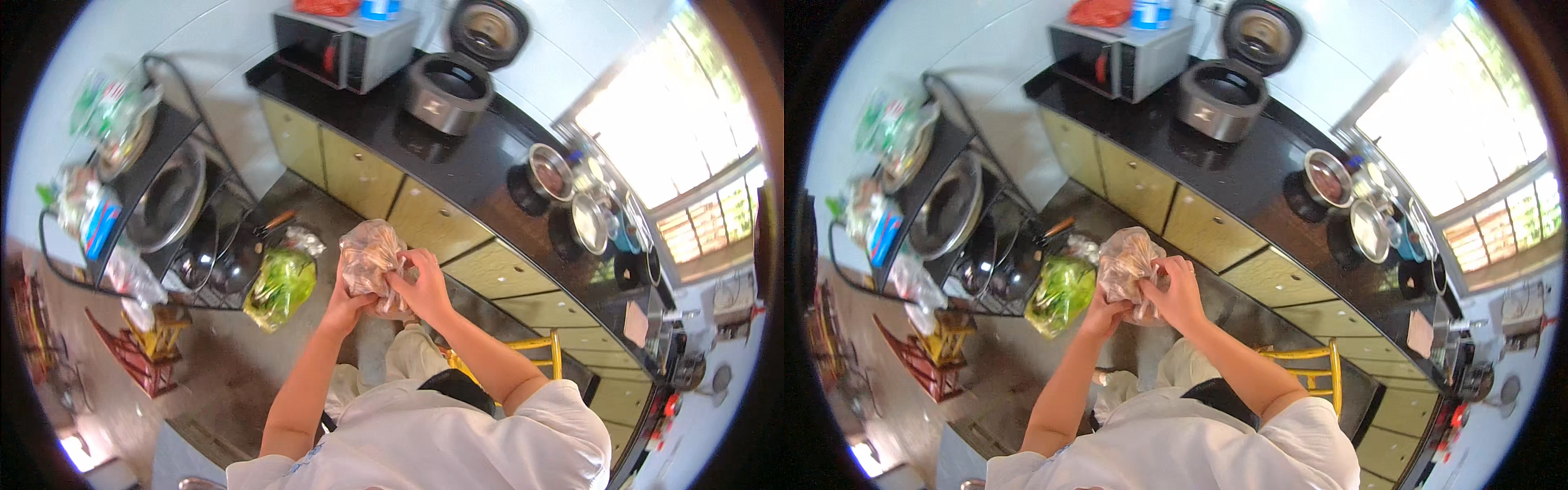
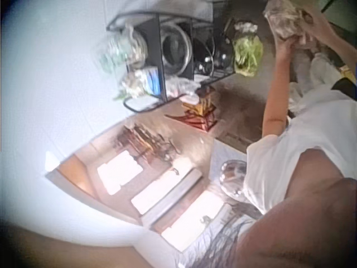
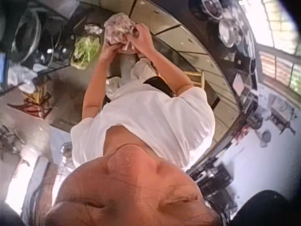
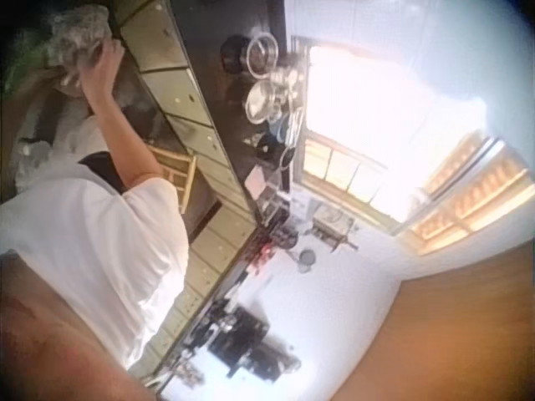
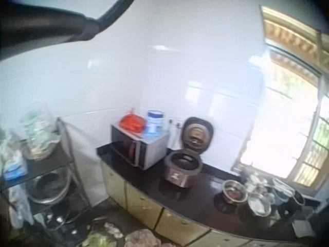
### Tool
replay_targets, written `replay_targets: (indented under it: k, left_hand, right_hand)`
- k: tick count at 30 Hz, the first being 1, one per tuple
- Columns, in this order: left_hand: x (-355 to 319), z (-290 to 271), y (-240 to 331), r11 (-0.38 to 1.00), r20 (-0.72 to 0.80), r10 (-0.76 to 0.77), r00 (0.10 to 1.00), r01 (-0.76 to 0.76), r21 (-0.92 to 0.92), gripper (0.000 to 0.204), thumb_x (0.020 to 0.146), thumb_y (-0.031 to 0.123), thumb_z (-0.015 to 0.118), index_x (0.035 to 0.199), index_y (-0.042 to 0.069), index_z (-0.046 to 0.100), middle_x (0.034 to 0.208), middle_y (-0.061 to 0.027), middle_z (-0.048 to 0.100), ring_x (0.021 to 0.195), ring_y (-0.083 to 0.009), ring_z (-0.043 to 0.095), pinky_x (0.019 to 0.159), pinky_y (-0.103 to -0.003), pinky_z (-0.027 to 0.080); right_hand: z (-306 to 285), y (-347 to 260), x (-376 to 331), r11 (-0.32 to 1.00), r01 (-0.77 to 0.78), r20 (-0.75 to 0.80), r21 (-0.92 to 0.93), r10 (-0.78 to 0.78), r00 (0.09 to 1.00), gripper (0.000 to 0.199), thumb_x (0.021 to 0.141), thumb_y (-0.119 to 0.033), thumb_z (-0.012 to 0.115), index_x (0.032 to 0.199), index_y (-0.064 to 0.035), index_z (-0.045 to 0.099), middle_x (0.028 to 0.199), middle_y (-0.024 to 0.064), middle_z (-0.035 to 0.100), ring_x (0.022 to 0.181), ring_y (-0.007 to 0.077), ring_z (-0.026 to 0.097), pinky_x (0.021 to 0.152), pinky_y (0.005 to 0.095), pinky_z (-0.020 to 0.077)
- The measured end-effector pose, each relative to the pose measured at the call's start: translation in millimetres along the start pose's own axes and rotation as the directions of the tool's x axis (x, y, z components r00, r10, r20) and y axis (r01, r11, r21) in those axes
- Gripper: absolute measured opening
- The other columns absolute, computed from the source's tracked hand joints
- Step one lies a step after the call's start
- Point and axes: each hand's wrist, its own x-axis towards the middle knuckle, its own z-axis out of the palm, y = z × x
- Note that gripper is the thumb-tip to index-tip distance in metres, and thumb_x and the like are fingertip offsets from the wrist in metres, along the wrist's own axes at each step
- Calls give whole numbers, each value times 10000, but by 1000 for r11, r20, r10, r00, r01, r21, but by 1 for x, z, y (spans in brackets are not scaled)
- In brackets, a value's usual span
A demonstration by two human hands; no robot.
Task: The person mops a concrete floor in a kitchen area using a traditional string mop. They move a yellow wooden chair to access the space underneath and around it. The person also briefly handles a plastic bag containing vegetables and a small plastic bag of food items, placing them on a counter before resuming mopping.
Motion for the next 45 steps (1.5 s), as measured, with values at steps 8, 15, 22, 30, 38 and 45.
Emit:
replay_targets:
  k: [8, 15, 22, 30, 38, 45]
  left_hand:
    - [139, 155, -98, 975, -26, -116, 993, 119, 189, 603, 769, 27, 431, 1341, 116, 262, 1189, -94, 481, 1067, -217, 504, 855, -334, 443]
    - [245, 238, -146, 594, 202, 106, 974, -224, 773, 461, 830, 149, 516, 1256, 68, 358, 1169, -105, 436, 1099, -221, 425, 937, -313, 345]
    - [259, 307, -159, 13, 689, 202, 696, -705, 709, 529, 703, 104, 643, 1176, 52, 410, 1212, -175, 398, 1150, -337, 384, 960, -395, 330]
    - [351, 280, -172, -102, 678, 20, 735, -673, 733, 164, 684, 124, 647, 843, 100, 619, 899, -50, 592, 906, -269, 548, 789, -405, 404]
    - [367, 291, -158, -77, 807, -63, 588, -809, 583, 131, 648, 160, 666, 762, 109, 626, 796, -33, 554, 812, -253, 541, 743, -407, 408]
    - [382, 293, -154, 106, 838, -83, 539, -832, 545, 122, 707, 200, 658, 796, 116, 651, 798, -56, 604, 801, -235, 558, 745, -403, 406]
  right_hand:
    - [-163, 145, 36, 948, -255, -52, 192, 270, 962, 232, 722, -124, 628, 911, -3, 570, 722, 82, 572, 653, 201, 555, 635, 313, 442]
    - [-249, 232, 54, 422, -366, 6, 829, 649, 761, 100, 836, -112, 562, 881, -25, 543, 739, -2, 559, 633, 54, 497, 553, 194, 404]
    - [-249, 285, 80, 245, -80, -115, 966, 689, 715, 89, 830, -99, 582, 863, -58, 511, 759, -22, 526, 632, 46, 474, 570, 175, 383]
    - [-221, 320, 109, 233, -120, -93, 965, 734, 673, 176, 832, -78, 601, 936, -29, 468, 805, 33, 560, 701, 96, 544, 637, 214, 452]
    - [-258, 289, 111, -39, -247, 180, 968, 794, 581, 208, 799, -26, 607, 962, -25, 478, 778, 40, 568, 655, 127, 564, 617, 269, 480]
    - [-273, 269, 113, 352, -325, -146, 878, 843, 518, 156, 791, -16, 588, 928, -51, 520, 828, 46, 600, 646, 120, 553, 610, 248, 467]
